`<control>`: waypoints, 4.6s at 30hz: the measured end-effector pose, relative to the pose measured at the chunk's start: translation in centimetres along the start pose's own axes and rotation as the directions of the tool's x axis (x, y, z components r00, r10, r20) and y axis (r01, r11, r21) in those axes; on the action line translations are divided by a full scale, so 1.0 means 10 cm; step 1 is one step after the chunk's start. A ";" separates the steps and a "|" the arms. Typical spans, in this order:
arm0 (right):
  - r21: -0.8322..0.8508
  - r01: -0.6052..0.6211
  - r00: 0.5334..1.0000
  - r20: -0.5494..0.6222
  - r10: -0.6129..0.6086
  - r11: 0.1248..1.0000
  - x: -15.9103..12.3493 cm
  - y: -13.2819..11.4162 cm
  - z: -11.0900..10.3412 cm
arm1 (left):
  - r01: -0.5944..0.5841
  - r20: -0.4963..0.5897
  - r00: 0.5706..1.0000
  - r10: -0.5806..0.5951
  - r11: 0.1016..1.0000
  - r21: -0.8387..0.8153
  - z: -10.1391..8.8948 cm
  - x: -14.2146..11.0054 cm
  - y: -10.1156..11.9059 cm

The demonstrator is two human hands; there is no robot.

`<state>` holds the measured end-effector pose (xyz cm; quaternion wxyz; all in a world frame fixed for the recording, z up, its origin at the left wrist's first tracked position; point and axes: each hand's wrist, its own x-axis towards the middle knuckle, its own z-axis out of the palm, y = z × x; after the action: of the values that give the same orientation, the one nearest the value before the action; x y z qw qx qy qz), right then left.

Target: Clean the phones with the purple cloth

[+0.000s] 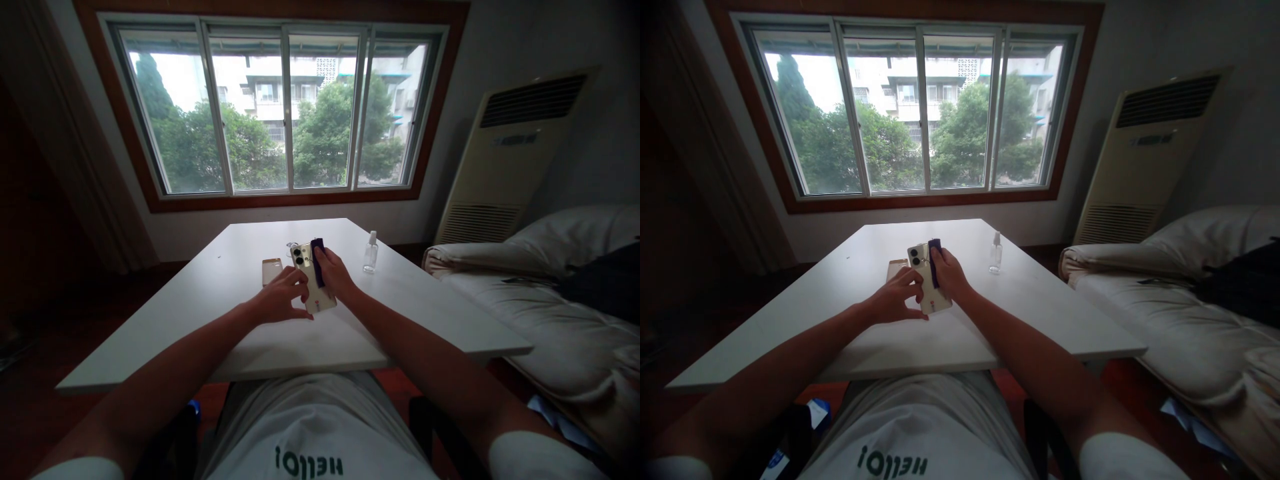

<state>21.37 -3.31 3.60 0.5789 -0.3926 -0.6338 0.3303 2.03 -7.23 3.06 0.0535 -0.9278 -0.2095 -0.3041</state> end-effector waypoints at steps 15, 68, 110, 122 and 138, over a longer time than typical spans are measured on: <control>0.027 0.010 0.995 0.097 -0.013 1.000 0.04 -0.02 -0.03 | 0.015 -0.056 0.998 -0.012 0.999 0.051 0.04 -0.01 0.04; 0.266 -0.054 0.964 0.266 -0.020 0.962 -0.07 -0.06 0.07 | 0.197 -0.505 0.853 -0.131 0.977 0.080 -0.06 -0.07 -0.31; -0.540 0.214 0.967 0.234 -0.099 0.814 0.02 0.00 -0.06 | 0.812 -0.127 0.583 -0.802 0.582 0.053 0.06 -0.27 -1.09; -0.626 0.161 0.980 0.191 -0.050 0.763 0.09 0.10 -0.08 | 0.549 0.362 0.726 -0.585 0.810 0.207 0.14 -0.32 -0.78; -0.801 0.368 0.922 0.378 -0.079 0.471 0.06 0.12 -0.08 | 0.664 -0.090 0.744 -0.662 0.718 0.210 -0.15 -0.14 -0.65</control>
<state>22.31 -2.24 2.95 0.2456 -0.4874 -0.8361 -0.0550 -2.57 -2.15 3.32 0.0484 -0.7775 -0.5605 -0.2810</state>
